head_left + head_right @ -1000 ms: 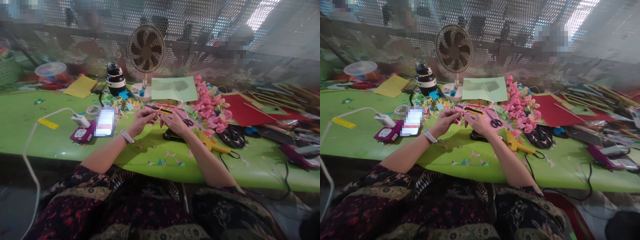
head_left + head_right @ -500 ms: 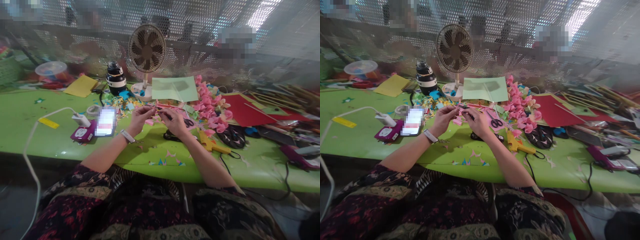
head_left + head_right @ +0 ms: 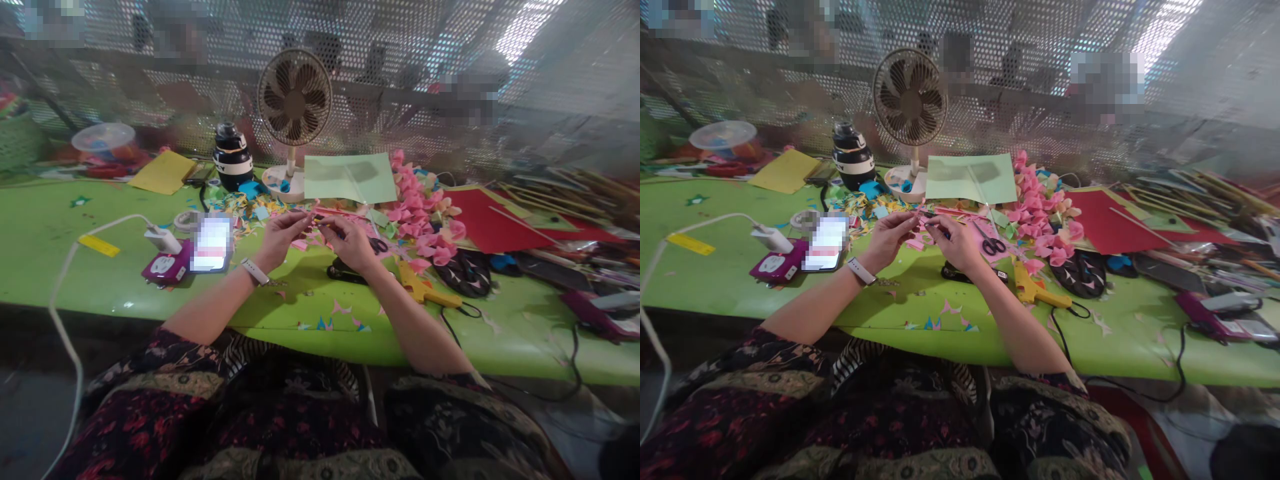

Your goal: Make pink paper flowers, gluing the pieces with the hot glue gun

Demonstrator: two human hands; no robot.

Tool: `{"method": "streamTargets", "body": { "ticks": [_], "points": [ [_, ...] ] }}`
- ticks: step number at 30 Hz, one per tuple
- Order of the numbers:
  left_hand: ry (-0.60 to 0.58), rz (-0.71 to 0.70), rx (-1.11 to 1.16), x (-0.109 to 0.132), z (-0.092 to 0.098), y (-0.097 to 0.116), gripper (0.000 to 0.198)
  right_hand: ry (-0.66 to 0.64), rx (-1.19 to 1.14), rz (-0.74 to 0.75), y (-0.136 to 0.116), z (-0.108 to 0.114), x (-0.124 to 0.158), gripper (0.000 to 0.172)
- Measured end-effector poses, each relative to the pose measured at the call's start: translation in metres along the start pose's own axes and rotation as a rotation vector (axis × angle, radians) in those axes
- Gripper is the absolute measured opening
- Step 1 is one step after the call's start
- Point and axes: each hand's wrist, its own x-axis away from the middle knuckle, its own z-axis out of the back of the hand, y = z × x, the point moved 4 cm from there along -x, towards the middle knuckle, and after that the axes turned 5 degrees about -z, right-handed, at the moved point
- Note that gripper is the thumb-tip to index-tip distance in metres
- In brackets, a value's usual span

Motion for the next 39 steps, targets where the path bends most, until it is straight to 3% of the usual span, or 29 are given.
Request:
{"method": "streamTargets", "body": {
  "ticks": [8,15,25,33,39],
  "points": [
    [0.029,0.021,-0.046,0.0,0.003,0.001,0.035,0.057,0.105,0.098,-0.011,-0.001,0.003,0.029],
    [0.024,-0.097,-0.12,0.002,0.0,0.005,0.04,0.101,0.184,0.184,-0.012,-0.002,0.004,0.023],
    [0.01,-0.142,-0.135,0.002,-0.002,0.007,0.044,0.045,0.113,0.089,-0.006,0.0,0.002,0.033],
    [0.007,-0.165,-0.108,0.002,-0.003,0.008,0.038,0.013,0.081,0.086,-0.008,-0.001,0.002,0.031],
    [0.014,-0.098,-0.081,0.003,-0.003,0.007,0.035,-0.016,0.074,0.073,-0.009,0.0,0.001,0.031]
  ]
}}
